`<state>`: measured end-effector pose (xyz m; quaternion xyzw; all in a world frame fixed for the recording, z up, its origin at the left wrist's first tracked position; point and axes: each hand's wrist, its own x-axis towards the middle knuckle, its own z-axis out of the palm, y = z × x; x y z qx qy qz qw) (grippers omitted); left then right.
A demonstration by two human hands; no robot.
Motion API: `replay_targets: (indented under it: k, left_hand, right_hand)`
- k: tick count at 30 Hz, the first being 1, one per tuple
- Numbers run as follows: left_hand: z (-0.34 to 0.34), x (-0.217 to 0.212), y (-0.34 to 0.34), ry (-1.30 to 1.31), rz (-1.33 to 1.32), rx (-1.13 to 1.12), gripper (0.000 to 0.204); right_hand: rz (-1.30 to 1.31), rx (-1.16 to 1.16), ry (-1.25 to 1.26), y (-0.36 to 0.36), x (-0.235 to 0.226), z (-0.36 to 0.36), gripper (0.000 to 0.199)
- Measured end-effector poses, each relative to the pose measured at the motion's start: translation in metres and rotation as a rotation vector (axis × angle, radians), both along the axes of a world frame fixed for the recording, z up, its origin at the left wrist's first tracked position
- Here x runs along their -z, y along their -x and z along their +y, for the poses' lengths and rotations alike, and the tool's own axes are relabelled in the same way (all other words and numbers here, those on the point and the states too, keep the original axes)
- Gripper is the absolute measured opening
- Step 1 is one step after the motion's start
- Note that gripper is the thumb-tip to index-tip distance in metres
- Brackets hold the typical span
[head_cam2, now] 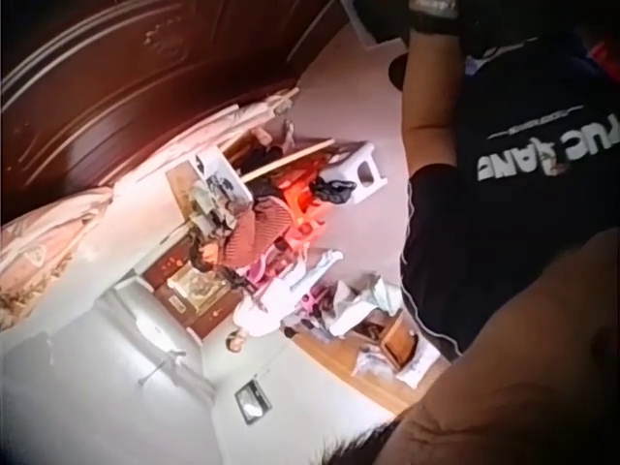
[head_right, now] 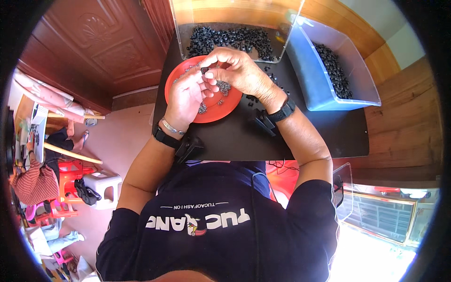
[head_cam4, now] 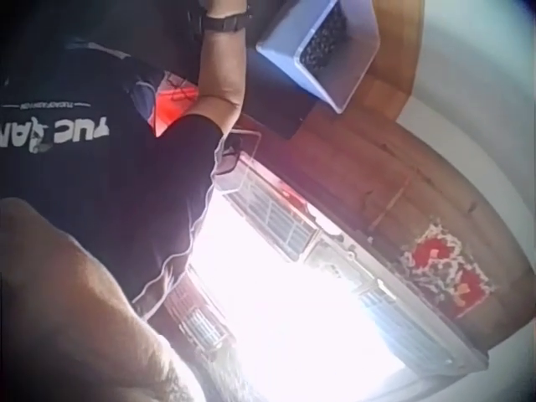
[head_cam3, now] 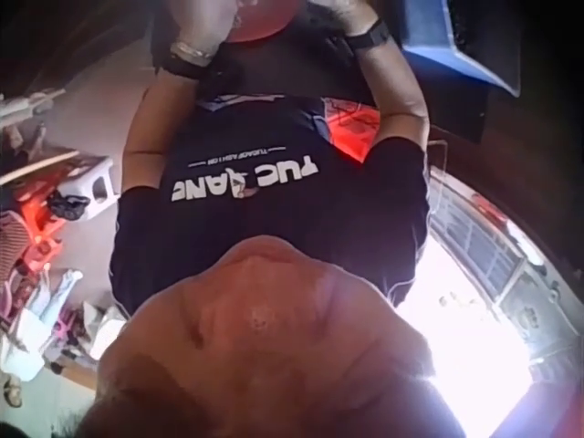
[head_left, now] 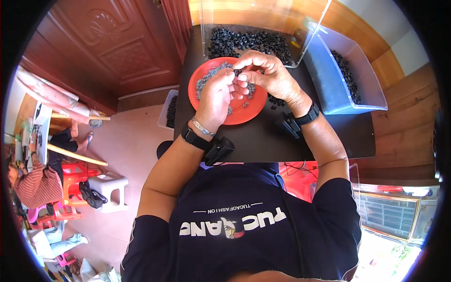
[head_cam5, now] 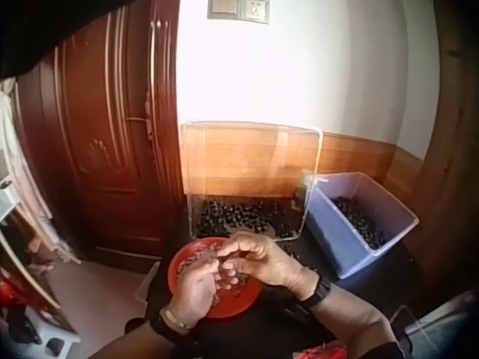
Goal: The person is manually inserting small metal pins into black plastic circular components.
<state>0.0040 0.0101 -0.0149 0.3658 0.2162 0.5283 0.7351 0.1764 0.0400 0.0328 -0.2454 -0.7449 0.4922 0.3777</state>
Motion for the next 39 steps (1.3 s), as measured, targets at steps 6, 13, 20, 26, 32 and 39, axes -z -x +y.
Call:
replay_targets:
  k: [6,13,20,26,32,39]
  left_hand:
    - [0.002,0.002,0.002,-0.017,0.012,-0.016,0.016]
    - [0.002,0.004,0.002,-0.049,-0.061,0.030,0.019]
    - [0.001,0.004,0.002,-0.086,-0.011,0.023,0.023]
    - [-0.001,-0.002,0.002,-0.083,-0.081,0.079,0.026]
    - [-0.003,-0.005,0.001,0.008,-0.131,0.087,0.027]
    - [-0.003,-0.001,0.001,0.041,-0.162,0.017,0.021]
  right_hand:
    - [-0.055,0.118,-0.352,0.001,0.014,0.004,0.023]
    - [-0.063,0.199,-0.425,0.001,0.014,0.002,0.025]
    - [-0.092,0.213,-0.604,-0.002,0.015,0.005,0.026]
    - [0.201,0.050,-0.016,0.003,0.021,-0.002,0.027]
    - [0.150,0.093,0.008,0.006,0.020,-0.007,0.029]
    - [-0.056,0.251,-0.497,0.012,0.015,-0.008,0.033]
